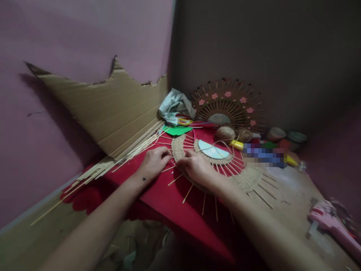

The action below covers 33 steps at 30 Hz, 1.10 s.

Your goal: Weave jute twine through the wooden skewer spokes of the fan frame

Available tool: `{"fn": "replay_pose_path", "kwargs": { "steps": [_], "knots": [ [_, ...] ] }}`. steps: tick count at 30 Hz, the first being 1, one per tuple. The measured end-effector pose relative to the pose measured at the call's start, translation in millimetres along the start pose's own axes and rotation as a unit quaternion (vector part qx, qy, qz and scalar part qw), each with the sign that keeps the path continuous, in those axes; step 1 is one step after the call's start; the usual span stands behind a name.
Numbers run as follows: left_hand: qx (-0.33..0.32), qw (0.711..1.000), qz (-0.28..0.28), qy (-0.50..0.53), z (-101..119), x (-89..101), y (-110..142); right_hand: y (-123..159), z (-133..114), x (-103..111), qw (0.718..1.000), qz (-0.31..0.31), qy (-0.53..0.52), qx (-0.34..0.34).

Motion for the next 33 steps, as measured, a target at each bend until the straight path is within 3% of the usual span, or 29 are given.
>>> {"fn": "replay_pose_path", "kwargs": {
  "steps": [6,12,19,33],
  "knots": [
    [0.013,1.0,0.013,0.017,-3,2.9,2,-15,-4,-9,1.0,-0.018,-0.008,0.01],
    [0.005,0.996,0.014,-0.084,-12,2.4,-1,-20,1,-7,1.0,-0.009,-0.024,-0.015],
    [0.032,0.99,0.006,-0.139,-22,2.4,-2,-36,-9,-15,0.994,-0.047,0.101,-0.014],
    [0.063,0.981,0.069,-0.167,-28,21.6,4,-55,-18,-24,0.988,-0.06,0.14,0.008]
  ]
}}
Point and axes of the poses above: each hand's wrist, its own y-axis away from the middle knuckle, its own x-axis out of the back of the hand, z = x × y, the point moved 10 cm from there along -y, towards the middle knuckle, and after that the axes turned 1 degree about x, right-handed, at the moved point
